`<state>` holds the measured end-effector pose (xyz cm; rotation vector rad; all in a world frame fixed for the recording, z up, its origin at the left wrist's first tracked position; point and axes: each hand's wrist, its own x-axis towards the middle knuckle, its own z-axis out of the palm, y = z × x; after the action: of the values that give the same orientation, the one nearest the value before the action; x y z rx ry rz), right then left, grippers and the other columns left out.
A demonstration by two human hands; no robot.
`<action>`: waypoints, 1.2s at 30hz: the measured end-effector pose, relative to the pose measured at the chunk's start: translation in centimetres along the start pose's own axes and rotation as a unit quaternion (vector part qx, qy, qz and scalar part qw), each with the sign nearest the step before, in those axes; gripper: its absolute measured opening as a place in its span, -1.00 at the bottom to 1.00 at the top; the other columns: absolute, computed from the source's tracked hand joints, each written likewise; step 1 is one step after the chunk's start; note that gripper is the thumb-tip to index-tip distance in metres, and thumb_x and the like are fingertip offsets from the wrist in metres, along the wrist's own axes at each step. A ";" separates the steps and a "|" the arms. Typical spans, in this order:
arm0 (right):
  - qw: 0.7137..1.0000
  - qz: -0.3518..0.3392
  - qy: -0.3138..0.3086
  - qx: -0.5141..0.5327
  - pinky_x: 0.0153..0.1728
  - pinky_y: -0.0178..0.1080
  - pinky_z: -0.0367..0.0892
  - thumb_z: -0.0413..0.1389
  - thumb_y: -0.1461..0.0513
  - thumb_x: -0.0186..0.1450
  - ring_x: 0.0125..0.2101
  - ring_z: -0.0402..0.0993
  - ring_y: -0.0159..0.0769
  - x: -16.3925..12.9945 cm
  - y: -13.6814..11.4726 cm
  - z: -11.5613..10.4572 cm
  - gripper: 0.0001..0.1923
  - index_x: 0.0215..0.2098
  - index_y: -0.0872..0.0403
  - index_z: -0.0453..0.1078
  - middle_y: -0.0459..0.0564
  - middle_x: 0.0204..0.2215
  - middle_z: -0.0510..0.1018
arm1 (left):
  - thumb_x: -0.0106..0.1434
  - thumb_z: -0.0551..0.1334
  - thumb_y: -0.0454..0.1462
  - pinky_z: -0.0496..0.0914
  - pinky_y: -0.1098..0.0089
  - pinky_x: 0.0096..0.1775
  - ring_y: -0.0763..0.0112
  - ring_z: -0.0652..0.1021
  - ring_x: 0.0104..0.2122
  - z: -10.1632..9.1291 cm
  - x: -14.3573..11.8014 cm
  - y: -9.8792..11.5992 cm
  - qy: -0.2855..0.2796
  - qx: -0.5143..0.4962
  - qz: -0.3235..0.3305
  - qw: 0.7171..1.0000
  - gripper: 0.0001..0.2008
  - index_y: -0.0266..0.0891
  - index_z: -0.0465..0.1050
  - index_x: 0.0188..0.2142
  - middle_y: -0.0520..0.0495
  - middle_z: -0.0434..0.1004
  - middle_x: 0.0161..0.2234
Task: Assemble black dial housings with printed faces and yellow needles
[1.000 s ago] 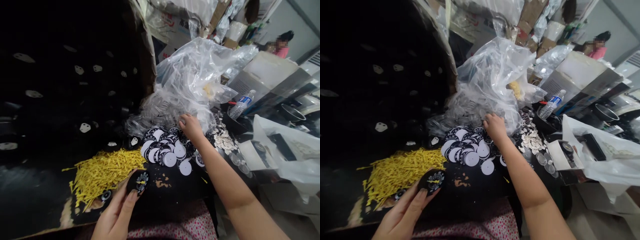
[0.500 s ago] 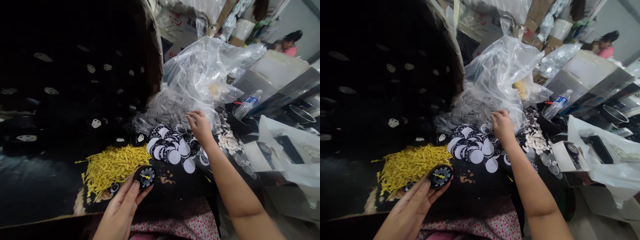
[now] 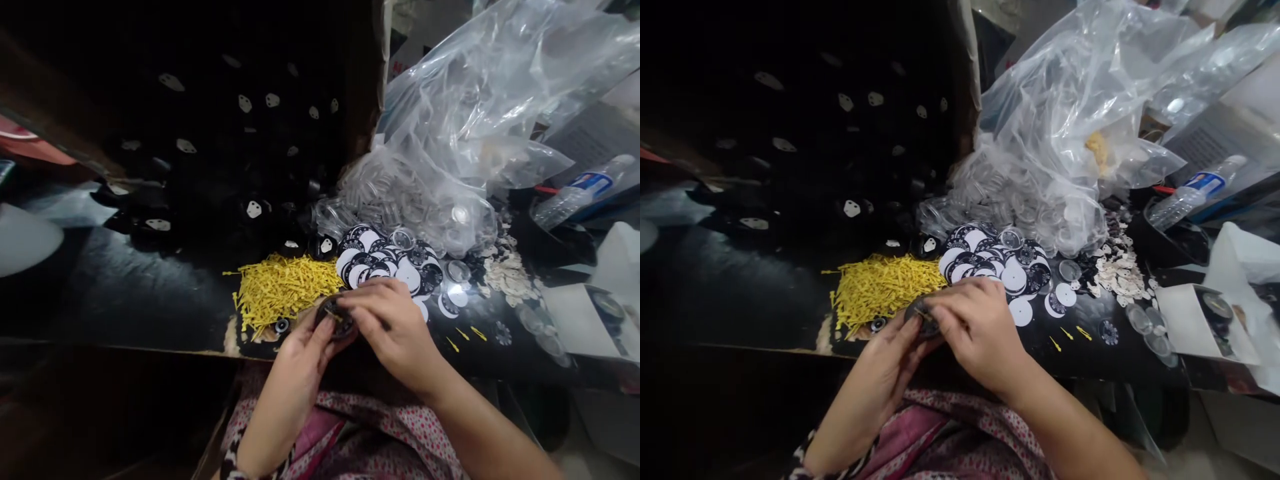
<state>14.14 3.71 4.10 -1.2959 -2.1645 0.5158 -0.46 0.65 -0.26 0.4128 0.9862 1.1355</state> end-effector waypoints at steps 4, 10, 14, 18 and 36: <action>0.994 0.102 -0.019 -0.037 -0.30 -0.20 0.18 -0.16 0.04 0.48 -0.38 0.39 -0.26 1.2 -0.2 0.5 -0.56 -0.36 0.08 0.39 -0.02 -0.44 0.53 | 0.29 0.25 -0.13 0.33 0.21 0.17 0.15 0.38 0.21 -0.4 -0.7 -1.0 -0.037 0.184 0.089 0.978 -0.61 -0.12 0.46 0.09 -0.11 0.48 0.15; 0.996 0.070 0.042 -0.040 -0.36 -0.23 0.09 -0.26 0.15 0.50 -0.51 0.28 -0.32 1.0 -0.6 2.6 -0.53 -0.51 0.05 0.26 -0.07 -0.58 0.41 | 0.31 0.21 -0.13 0.29 0.20 0.19 0.12 0.36 0.23 0.0 -1.1 -0.8 -0.023 0.278 0.134 0.951 -0.62 -0.14 0.46 0.08 -0.13 0.49 0.14; 0.996 0.057 -0.027 0.068 -0.32 -0.26 0.15 -0.13 0.12 0.48 -0.48 0.35 -0.36 0.8 -0.6 2.7 -0.59 -0.47 0.05 0.33 -0.11 -0.54 0.47 | 0.26 0.24 -0.09 0.35 0.19 0.14 0.08 0.43 0.17 -3.2 -2.8 -0.4 0.005 0.286 0.070 0.956 -0.62 -0.13 0.50 0.04 -0.13 0.54 0.08; 0.985 0.080 -0.074 0.131 -0.33 -0.27 0.18 -0.06 0.10 0.46 -0.45 0.40 -0.35 0.7 -0.2 1.8 -0.68 -0.36 0.05 0.39 -0.12 -0.49 0.51 | 0.22 0.27 -0.07 0.28 0.09 0.19 0.03 0.43 0.16 -10.5 -7.2 0.8 0.099 0.400 0.061 0.909 -0.57 -0.03 0.48 0.07 -0.09 0.49 0.14; 0.974 0.082 -0.189 0.091 -0.21 -0.22 0.17 0.01 0.21 0.43 -0.35 0.43 -0.31 -0.7 -1.4 1.4 -0.79 -0.34 0.06 0.39 -0.10 -0.36 0.59 | 0.27 0.24 -0.19 0.36 -0.01 0.00 0.00 0.54 -0.14 -5.8 9.9 11.9 0.258 0.628 0.400 0.616 -0.50 -0.26 0.28 0.17 -0.25 0.55 -0.14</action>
<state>12.56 2.34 3.64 -1.3664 -2.2487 1.0786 -11.15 13.21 0.83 1.9034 2.2112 1.1568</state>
